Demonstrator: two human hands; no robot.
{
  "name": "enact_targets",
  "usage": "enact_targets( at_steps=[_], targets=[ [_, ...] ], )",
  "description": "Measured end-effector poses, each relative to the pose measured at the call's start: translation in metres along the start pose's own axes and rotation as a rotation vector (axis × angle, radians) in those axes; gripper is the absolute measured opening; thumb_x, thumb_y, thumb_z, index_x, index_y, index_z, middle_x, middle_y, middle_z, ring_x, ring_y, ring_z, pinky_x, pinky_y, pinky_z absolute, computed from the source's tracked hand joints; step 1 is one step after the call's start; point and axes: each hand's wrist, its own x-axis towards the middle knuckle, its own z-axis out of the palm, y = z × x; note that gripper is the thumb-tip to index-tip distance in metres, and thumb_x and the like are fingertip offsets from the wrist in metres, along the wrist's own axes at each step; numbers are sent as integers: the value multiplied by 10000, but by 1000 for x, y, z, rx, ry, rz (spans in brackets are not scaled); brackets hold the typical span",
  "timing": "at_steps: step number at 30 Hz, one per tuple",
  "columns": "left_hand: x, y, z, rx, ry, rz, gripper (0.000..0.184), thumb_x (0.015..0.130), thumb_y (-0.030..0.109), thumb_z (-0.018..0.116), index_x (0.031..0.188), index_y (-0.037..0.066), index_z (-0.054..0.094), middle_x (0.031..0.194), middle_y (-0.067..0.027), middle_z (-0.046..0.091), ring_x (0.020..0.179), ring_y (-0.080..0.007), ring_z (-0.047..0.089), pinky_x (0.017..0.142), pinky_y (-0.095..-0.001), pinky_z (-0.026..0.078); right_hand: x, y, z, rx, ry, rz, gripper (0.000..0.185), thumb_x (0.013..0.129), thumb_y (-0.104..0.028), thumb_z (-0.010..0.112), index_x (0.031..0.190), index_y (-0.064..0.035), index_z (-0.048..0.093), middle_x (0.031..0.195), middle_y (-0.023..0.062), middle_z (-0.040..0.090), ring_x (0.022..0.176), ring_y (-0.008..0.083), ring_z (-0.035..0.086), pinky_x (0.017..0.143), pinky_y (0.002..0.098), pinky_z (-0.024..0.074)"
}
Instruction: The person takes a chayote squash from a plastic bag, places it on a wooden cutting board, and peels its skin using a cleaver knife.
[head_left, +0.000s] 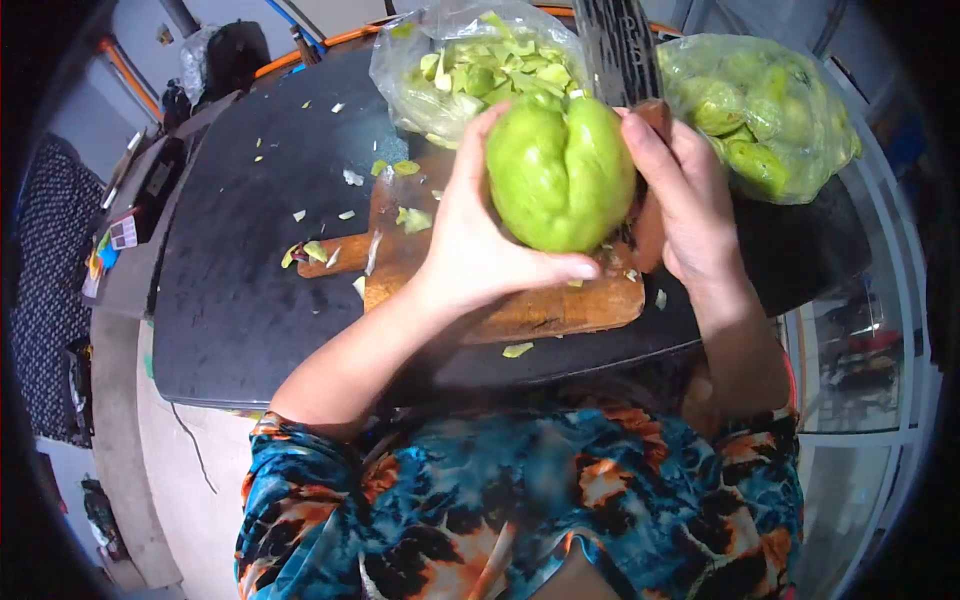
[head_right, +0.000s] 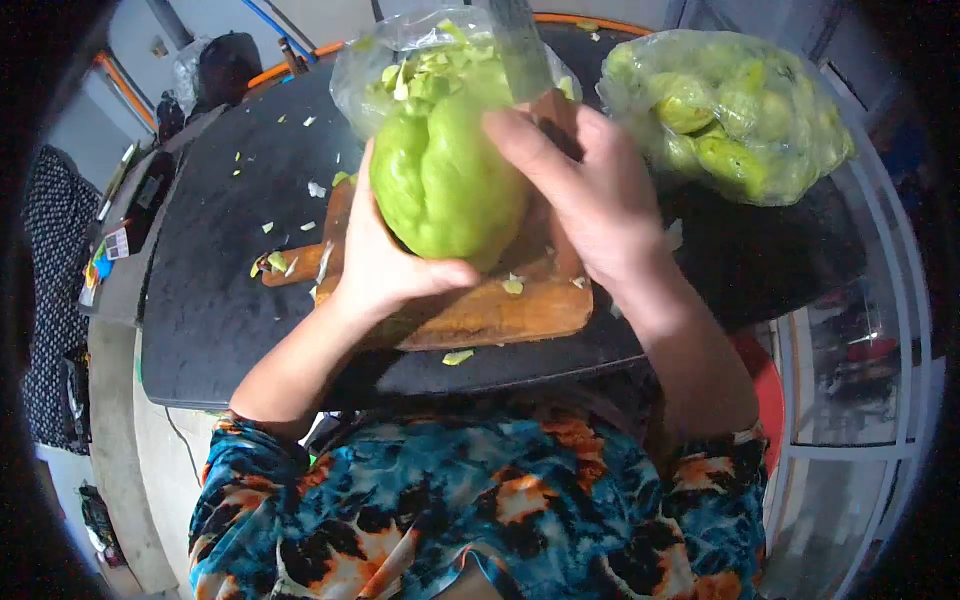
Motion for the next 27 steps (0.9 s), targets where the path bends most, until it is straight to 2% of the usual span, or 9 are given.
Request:
enact_targets(
  at_steps=[2,6,11,14,16,17,20,26,27],
  targets=[
    [-1,9,2,-352,71,-99,1170,542,305,915,1408,39,175,1347,-151,376,1229,-261,442,1028,-389,388,5,10,11,93,-2,-21,334,894,-322,647,983,-1,625,896,1,624,831,60,546,759,220,439],
    [-24,5,-9,-389,157,-196,1164,568,302,907,1430,52,166,1354,-126,381,1235,-233,435,1026,-379,386,12,30,19,-136,-49,-36,356,907,-318,635,926,38,635,826,17,646,782,65,560,717,239,458],
    [-41,9,-22,-644,302,-381,956,629,288,870,1360,-1,325,1219,-105,524,1138,-190,518,986,-334,411,19,34,43,-274,-128,-154,315,840,-283,718,898,14,630,761,36,653,676,60,567,606,239,457],
    [-33,3,-44,-195,249,-318,912,641,262,854,1339,-17,337,1210,-121,526,1123,-186,520,974,-329,415,16,21,38,-744,-155,-256,306,832,-272,719,864,9,602,665,61,614,588,87,569,544,257,444],
    [-29,-2,-56,144,250,-262,859,646,226,836,1317,-19,359,1202,-140,529,1130,-208,518,965,-339,423,4,5,39,-709,-270,-291,328,798,-306,741,856,-28,578,589,66,563,513,158,579,485,273,425],
    [-27,-5,-52,-52,247,-344,811,680,224,815,1315,-5,365,1211,-139,526,1141,-209,511,975,-342,418,-1,1,42,-725,-311,-406,360,759,-343,765,843,-47,578,609,57,581,525,194,596,483,290,440],
    [-29,-24,-51,-208,299,-95,632,802,179,723,1306,35,369,1210,-132,537,1090,-205,551,965,-344,442,-17,-7,55,-822,-461,-488,445,740,-463,736,773,-76,520,617,55,579,566,244,615,506,347,472],
    [-23,-59,-53,-37,335,-12,455,905,138,580,1315,31,416,1235,-152,541,1108,-212,562,946,-351,466,-31,7,66,-927,-480,-609,485,796,-531,639,714,-83,473,584,72,541,542,255,588,498,352,457],
    [-20,-59,-53,-153,390,-97,669,786,145,734,1317,22,347,1193,-150,539,1089,-213,560,949,-342,449,-32,6,66,-943,-477,-612,489,801,-537,629,713,-82,474,584,72,542,542,251,589,498,349,459]
  ],
)
